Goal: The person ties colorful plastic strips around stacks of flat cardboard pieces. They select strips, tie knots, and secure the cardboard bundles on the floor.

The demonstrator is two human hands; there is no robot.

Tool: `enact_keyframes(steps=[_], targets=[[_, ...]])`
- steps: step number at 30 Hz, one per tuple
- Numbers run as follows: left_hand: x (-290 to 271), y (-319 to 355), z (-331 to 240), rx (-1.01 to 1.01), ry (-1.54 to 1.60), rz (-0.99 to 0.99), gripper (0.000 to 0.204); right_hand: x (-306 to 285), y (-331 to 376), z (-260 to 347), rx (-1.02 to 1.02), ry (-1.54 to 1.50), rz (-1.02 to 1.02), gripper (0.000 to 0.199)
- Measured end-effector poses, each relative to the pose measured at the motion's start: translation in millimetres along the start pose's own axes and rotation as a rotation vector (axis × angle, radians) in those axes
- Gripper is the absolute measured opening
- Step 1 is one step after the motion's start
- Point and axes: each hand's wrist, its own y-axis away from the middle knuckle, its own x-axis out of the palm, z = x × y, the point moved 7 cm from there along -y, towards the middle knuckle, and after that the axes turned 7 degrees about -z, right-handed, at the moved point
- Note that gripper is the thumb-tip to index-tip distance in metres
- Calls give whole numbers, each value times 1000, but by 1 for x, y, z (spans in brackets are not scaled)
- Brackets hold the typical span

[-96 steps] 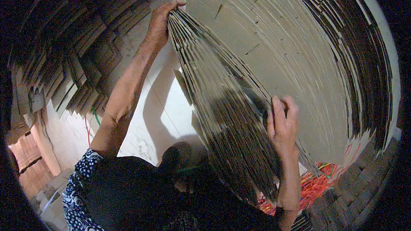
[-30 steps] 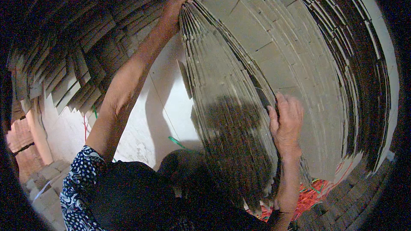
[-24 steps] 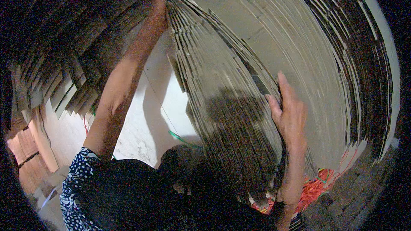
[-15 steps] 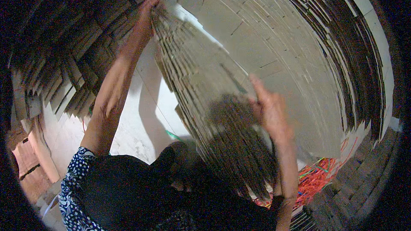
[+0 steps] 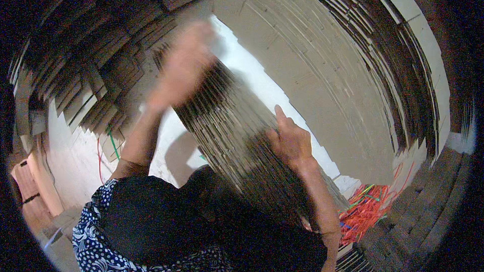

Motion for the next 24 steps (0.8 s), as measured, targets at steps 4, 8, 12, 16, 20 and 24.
enact_keyframes(steps=[4,8,12,16,20,24], targets=[[71,42,-88,132,130,272,34,0,-4,14,-74,-64,89,60],[87,47,-90,84,71,652,33,-35,-13,-28,-66,131,-90,59],[85,48,-89,94,62,680,33,-70,-41,-47,-48,401,-418,57],[86,47,-91,103,82,652,33,-60,-41,-31,8,506,-407,60],[89,50,-88,93,84,618,31,-59,-47,-16,-36,440,-436,60],[86,46,-89,93,113,588,30,-55,-63,-22,-50,355,-385,48]])
